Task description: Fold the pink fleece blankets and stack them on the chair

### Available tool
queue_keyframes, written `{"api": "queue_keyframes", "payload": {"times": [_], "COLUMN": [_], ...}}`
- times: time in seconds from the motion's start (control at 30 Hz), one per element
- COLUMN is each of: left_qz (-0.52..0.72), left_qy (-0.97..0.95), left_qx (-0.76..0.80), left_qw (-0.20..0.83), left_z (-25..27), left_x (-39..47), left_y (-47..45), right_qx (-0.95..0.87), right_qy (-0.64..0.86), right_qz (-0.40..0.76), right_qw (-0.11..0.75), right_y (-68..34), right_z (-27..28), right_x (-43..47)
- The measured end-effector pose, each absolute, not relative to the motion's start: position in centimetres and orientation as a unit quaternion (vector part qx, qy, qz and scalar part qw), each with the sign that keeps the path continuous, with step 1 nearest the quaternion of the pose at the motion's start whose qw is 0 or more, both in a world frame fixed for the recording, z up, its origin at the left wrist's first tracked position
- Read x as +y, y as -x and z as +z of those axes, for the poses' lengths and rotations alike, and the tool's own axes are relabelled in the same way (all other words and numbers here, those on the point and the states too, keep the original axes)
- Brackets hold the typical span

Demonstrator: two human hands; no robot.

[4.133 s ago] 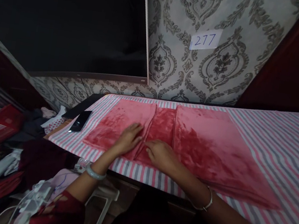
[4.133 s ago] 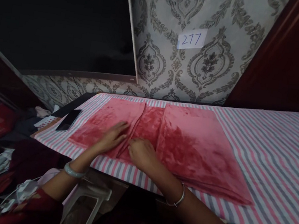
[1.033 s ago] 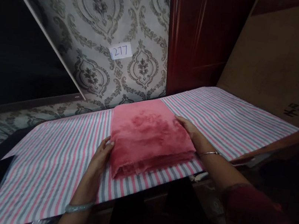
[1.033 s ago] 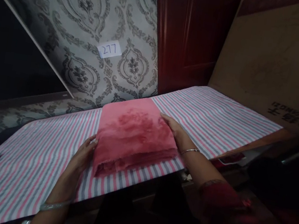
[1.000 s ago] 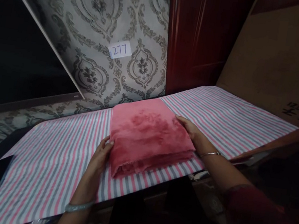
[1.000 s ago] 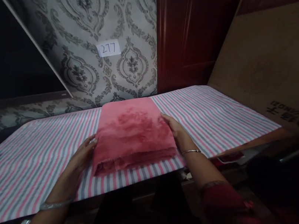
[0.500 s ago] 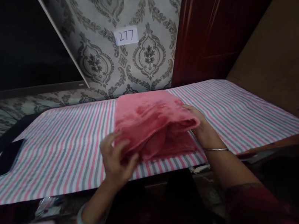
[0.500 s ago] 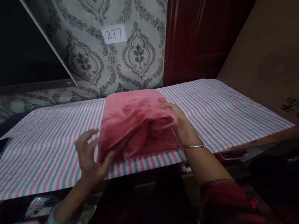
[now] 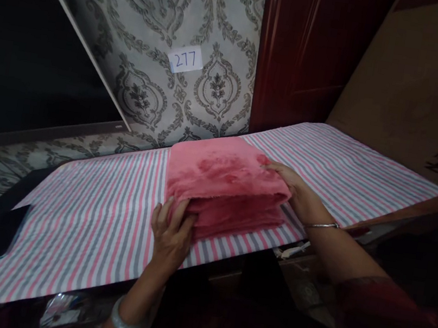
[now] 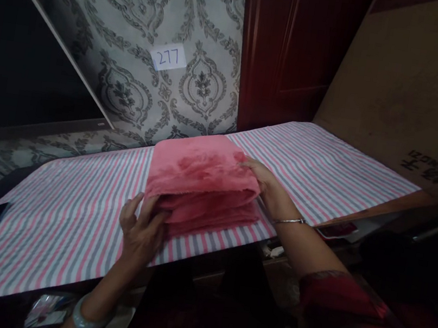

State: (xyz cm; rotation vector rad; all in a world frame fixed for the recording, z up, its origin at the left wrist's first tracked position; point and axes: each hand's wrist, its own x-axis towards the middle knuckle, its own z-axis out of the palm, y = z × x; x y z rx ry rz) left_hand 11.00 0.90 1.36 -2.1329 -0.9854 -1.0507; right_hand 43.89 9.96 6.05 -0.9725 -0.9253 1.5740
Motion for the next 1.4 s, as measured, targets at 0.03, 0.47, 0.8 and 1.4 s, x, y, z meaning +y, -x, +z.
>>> {"api": "queue_keyframes", "payload": {"times": [0.03,0.47,0.8,1.4], "left_qz": [-0.389,-0.348,-0.382,-0.341], "left_qy": [0.797,0.848,0.857,0.861], "left_qx": [-0.37,-0.319,-0.281,-0.338], "left_qw": [0.278,0.242,0.201,0.167], "left_z": [1.3,1.4,2.5,3.2], "left_x": [1.0,0.9,1.0,2.1], "left_y": [-10.5,-9.2,-9.8,-11.8], "right_qx": [-0.388,-0.329,-0.38,-0.358], "right_qy": [0.406,0.399,0.421,0.426], "right_qz": [0.652,0.682,0.642,0.645], "right_qw": [0.51,0.518,0.516,0.524], "right_y": [-44.0,-44.2,-44.2,-44.3], "right_z": [5.8,3.7,3.3,1.4], "right_x": [9.8,7.0,6.6,7.0]}}
